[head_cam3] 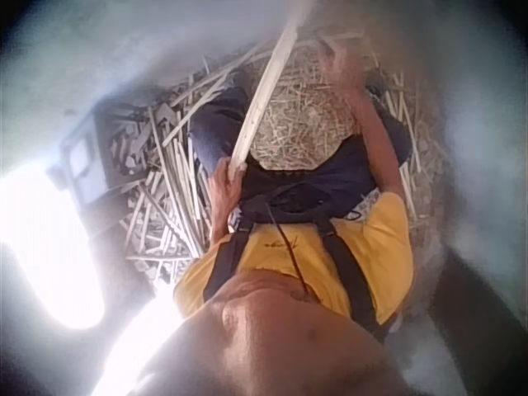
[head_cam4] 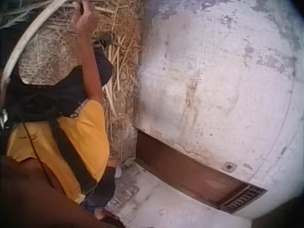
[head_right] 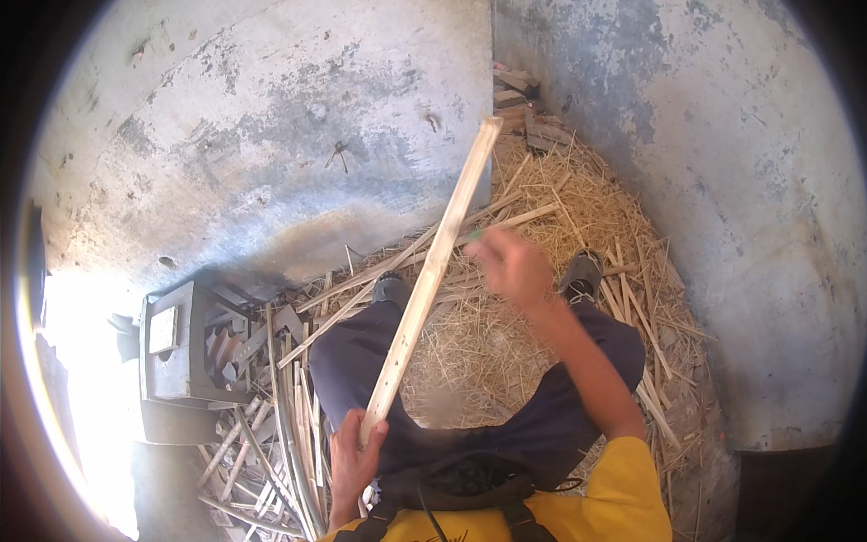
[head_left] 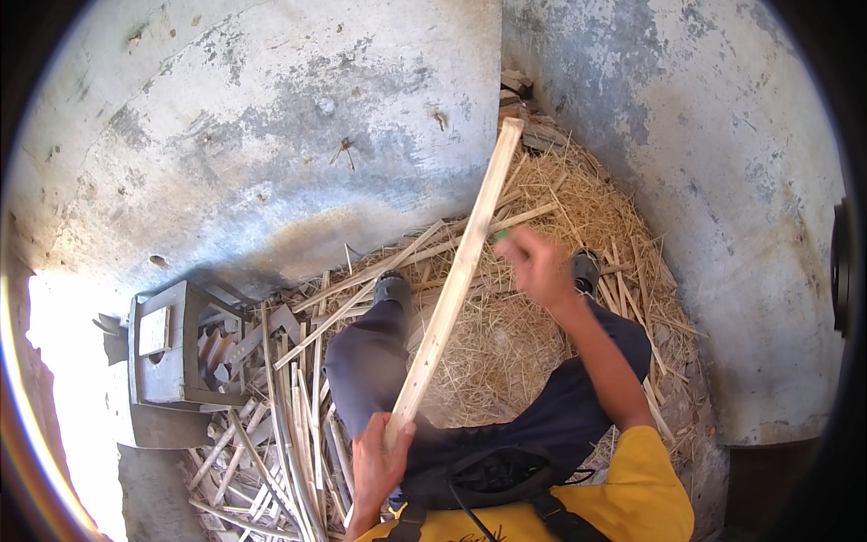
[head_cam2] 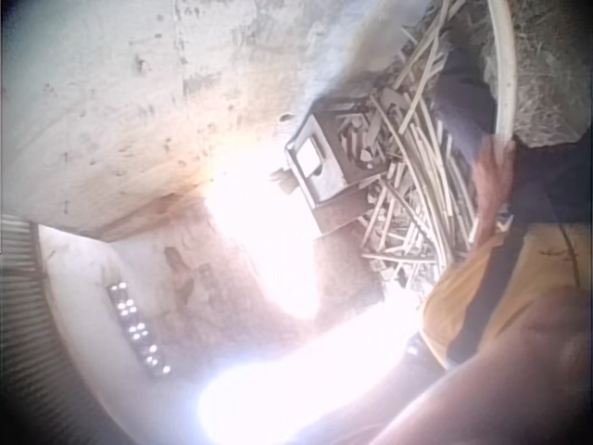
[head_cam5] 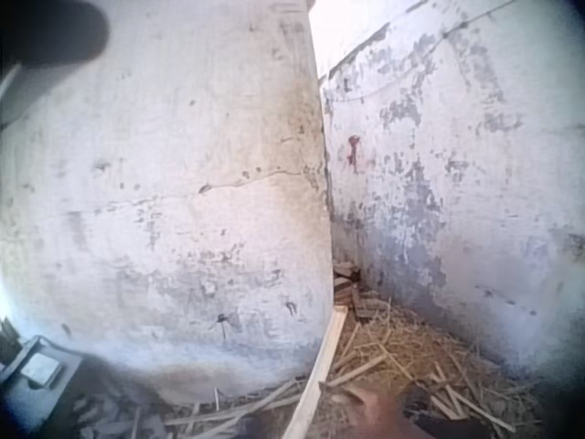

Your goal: The person whittles a thin wooden strip using a utility knife while seated, stripping small shavings from the edges and tip of the wood.

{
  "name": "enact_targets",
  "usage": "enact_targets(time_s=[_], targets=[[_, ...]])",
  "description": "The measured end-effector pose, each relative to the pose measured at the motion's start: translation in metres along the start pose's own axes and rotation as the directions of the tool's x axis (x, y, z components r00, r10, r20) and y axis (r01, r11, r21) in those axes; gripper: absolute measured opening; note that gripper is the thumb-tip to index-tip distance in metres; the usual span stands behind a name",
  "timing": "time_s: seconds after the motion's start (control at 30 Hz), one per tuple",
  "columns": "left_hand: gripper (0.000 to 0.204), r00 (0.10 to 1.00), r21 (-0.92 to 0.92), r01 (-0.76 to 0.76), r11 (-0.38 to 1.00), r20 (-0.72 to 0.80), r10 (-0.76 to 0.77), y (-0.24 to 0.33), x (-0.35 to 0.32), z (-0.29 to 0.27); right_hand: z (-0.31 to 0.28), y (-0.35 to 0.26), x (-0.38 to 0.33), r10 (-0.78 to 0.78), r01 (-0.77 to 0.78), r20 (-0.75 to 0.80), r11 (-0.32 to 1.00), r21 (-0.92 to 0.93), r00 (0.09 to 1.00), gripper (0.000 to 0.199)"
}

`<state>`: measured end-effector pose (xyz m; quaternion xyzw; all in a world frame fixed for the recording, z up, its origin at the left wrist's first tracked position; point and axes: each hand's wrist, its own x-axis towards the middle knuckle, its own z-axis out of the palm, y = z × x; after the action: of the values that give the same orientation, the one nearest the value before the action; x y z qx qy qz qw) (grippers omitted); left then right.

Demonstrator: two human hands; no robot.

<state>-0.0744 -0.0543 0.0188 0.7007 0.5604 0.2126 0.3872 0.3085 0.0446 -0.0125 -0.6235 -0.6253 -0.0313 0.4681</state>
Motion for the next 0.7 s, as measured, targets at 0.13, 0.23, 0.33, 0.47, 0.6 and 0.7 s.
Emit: enact_targets(time_s=[0.13, 0.23, 0.33, 0.47, 0.6, 0.7], targets=[[0.027, 0.999, 0.006, -0.028, 1.0, 0.047, 0.028, -0.004, -0.024, -0.01, -0.044, 0.047, 0.039, 0.364, -0.369, -0.079, 0.928, -0.056, 0.928, 0.041], [0.026, 0.999, -0.038, -0.032, 0.999, -0.02, 0.031, 0.001, -0.018, -0.009, -0.05, 0.035, 0.025, 0.145, -0.149, -0.155, 0.989, -0.01, 0.977, 0.045], [0.025, 0.995, -0.054, -0.055, 0.997, -0.088, 0.05, 0.0, -0.005, -0.006, -0.022, 0.01, 0.005, -0.001, 0.008, -0.052, 0.992, 0.129, 0.999, 0.046], [0.025, 0.992, -0.051, -0.06, 0.997, -0.11, 0.054, -0.001, 0.0, -0.007, -0.005, -0.041, -0.008, -0.096, 0.07, 0.095, 0.968, 0.243, 0.991, 0.035], [0.025, 0.996, -0.058, -0.039, 0.998, -0.082, 0.035, 0.011, 0.003, -0.005, 0.003, -0.05, -0.016, -0.168, 0.132, 0.12, 0.955, 0.266, 0.978, 0.028], [0.025, 0.997, -0.053, -0.036, 0.998, -0.076, 0.032, 0.013, 0.003, -0.002, 0.002, -0.05, -0.017, -0.166, 0.138, 0.091, 0.956, 0.26, 0.982, 0.026]])
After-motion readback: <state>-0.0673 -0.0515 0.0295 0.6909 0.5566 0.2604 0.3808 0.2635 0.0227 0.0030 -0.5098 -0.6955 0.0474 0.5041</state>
